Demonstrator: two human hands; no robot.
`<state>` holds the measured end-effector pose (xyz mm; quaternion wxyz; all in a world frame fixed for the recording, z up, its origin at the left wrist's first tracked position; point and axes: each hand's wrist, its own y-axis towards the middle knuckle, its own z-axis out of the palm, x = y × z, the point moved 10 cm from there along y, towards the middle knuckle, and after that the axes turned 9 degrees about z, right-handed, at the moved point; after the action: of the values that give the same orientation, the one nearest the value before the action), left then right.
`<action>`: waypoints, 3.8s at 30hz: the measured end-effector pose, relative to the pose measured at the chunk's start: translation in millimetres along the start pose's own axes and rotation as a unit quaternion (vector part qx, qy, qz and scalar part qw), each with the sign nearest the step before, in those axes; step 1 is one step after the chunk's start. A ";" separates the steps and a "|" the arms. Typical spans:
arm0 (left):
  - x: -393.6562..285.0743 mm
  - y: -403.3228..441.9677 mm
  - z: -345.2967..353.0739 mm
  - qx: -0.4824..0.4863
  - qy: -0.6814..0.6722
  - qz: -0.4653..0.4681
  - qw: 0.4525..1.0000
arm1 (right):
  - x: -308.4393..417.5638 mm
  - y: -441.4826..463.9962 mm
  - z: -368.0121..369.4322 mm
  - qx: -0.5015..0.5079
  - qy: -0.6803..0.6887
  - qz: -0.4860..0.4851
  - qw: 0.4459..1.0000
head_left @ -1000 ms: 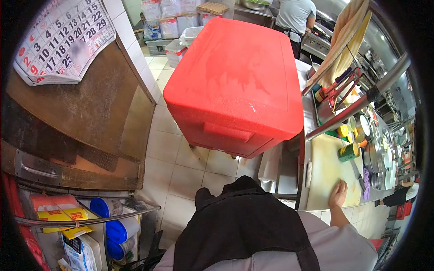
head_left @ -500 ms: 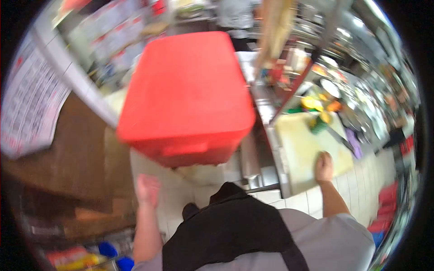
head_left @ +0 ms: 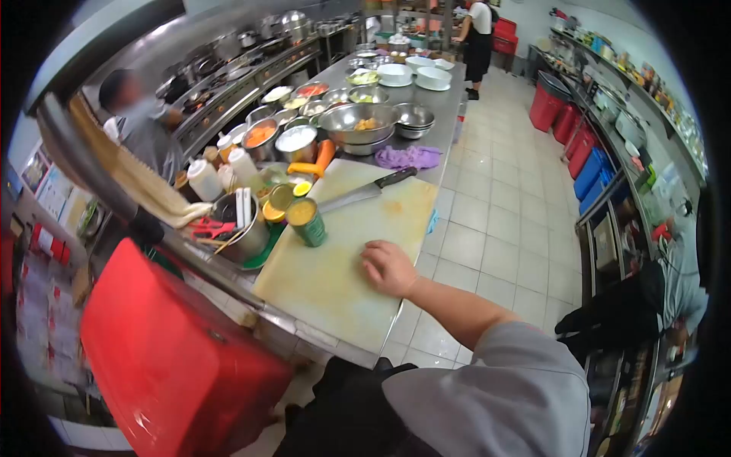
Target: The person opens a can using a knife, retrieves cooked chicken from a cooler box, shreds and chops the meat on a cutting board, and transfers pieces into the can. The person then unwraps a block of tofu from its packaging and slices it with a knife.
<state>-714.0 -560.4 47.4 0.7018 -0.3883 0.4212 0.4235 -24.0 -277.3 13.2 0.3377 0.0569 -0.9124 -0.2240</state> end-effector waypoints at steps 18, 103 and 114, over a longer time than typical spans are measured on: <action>-236.1 -36.8 131.1 0.396 0.182 0.503 0.747 | 524.3 103.1 -100.6 -0.100 0.023 -0.596 0.796; 219.0 -372.1 360.0 0.758 0.411 0.377 0.338 | 26.9 -103.1 -122.6 0.212 0.065 0.195 0.956; 243.4 -360.7 385.2 0.741 0.453 0.276 0.412 | 72.1 -36.5 -4.8 0.379 0.028 -0.076 0.922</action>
<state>-210.9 -270.5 23.7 0.2687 0.2846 0.9124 -0.1198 -77.9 -330.1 42.7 0.2979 0.2558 -0.9124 0.1158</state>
